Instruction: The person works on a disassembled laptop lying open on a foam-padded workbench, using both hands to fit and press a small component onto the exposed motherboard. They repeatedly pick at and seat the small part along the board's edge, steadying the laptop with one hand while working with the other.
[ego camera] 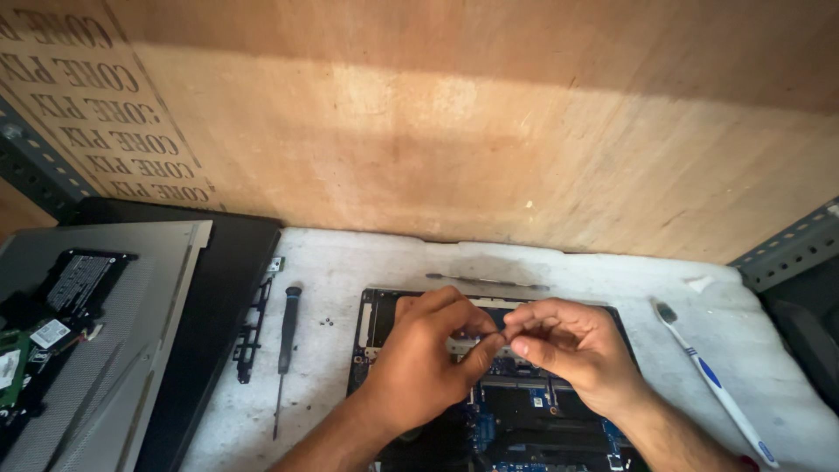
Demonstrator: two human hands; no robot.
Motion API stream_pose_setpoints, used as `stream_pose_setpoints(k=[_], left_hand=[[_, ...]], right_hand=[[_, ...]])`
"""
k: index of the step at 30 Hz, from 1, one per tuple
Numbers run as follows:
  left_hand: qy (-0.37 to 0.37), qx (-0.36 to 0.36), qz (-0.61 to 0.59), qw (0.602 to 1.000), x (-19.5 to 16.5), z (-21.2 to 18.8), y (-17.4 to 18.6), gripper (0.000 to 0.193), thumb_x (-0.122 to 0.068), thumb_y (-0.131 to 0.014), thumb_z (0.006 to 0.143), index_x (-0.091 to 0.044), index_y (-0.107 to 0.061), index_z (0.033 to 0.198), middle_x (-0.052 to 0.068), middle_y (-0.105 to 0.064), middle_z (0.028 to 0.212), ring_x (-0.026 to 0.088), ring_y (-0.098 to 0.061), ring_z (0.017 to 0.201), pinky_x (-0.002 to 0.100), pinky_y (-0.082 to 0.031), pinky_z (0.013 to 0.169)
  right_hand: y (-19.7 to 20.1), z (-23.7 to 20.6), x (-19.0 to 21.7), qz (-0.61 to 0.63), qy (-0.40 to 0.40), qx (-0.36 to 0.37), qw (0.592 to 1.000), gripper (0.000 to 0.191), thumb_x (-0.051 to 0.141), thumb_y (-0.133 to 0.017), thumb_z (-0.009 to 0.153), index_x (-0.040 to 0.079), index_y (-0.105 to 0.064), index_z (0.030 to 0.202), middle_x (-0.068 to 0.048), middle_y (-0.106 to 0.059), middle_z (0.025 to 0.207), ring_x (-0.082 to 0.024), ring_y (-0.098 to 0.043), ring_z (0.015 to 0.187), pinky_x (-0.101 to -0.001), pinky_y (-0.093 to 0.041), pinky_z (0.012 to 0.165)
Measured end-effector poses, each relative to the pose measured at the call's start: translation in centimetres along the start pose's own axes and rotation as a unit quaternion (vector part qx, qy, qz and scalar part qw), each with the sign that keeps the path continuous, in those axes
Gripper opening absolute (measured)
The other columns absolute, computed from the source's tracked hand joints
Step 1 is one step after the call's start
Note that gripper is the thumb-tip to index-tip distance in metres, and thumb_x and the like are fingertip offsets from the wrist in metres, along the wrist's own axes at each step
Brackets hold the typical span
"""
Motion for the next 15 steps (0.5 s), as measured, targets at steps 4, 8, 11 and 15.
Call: stream_pose_setpoints(k=[4, 8, 11, 15], left_hand=[[-0.041, -0.011, 0.001, 0.999, -0.9, -0.2, 0.1, 0.014, -0.013, -0.082, 0.082, -0.012, -0.072, 0.092, 0.000, -0.069, 0.092, 0.020, -0.066, 0.092, 0.036, -0.040, 0.084], [-0.086, -0.004, -0.012, 0.996, -1.7, -0.4, 0.1, 0.018, -0.009, -0.081, 0.085, -0.014, -0.074, 0.100, -0.001, -0.067, 0.096, 0.018, -0.065, 0.094, 0.035, -0.040, 0.084], [-0.118, 0.000, -0.025, 0.993, -2.3, -0.5, 0.2, 0.020, -0.008, -0.080, 0.087, -0.012, -0.073, 0.106, -0.001, -0.068, 0.100, 0.018, -0.065, 0.099, 0.034, -0.040, 0.090], [-0.130, -0.002, -0.048, 0.990, -2.6, -0.6, 0.3, 0.021, -0.008, -0.080, 0.087, -0.013, -0.075, 0.106, -0.001, -0.069, 0.098, 0.017, -0.063, 0.096, 0.035, -0.041, 0.092]], right_hand=[[-0.2, -0.1, 0.2, 0.018, -0.005, -0.003, 1.000, 0.026, -0.004, -0.074, 0.084, -0.008, -0.072, 0.109, -0.015, -0.077, 0.099, -0.018, -0.073, 0.089, -0.0321, -0.059, 0.081], [-0.5, -0.4, 1.2, 0.092, 0.020, 0.018, 0.995, 0.014, -0.005, -0.073, 0.086, -0.004, -0.066, 0.099, -0.014, -0.073, 0.097, -0.019, -0.070, 0.091, -0.0332, -0.056, 0.083], [-0.5, -0.5, 1.6, 0.147, 0.022, 0.017, 0.989, 0.018, -0.006, -0.072, 0.086, 0.003, -0.058, 0.092, -0.014, -0.071, 0.094, -0.018, -0.067, 0.088, -0.0322, -0.053, 0.079], [-0.9, -0.7, 2.1, 0.147, 0.047, 0.041, 0.987, 0.021, -0.007, -0.074, 0.087, 0.004, -0.056, 0.091, -0.014, -0.070, 0.094, -0.018, -0.065, 0.088, -0.0316, -0.052, 0.079]])
Point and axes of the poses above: each hand's wrist, its own z-axis towards the middle knuckle, its own y-axis out of the back of the hand, x = y × z, the point moved 6 cm from there along z, towards the middle knuckle
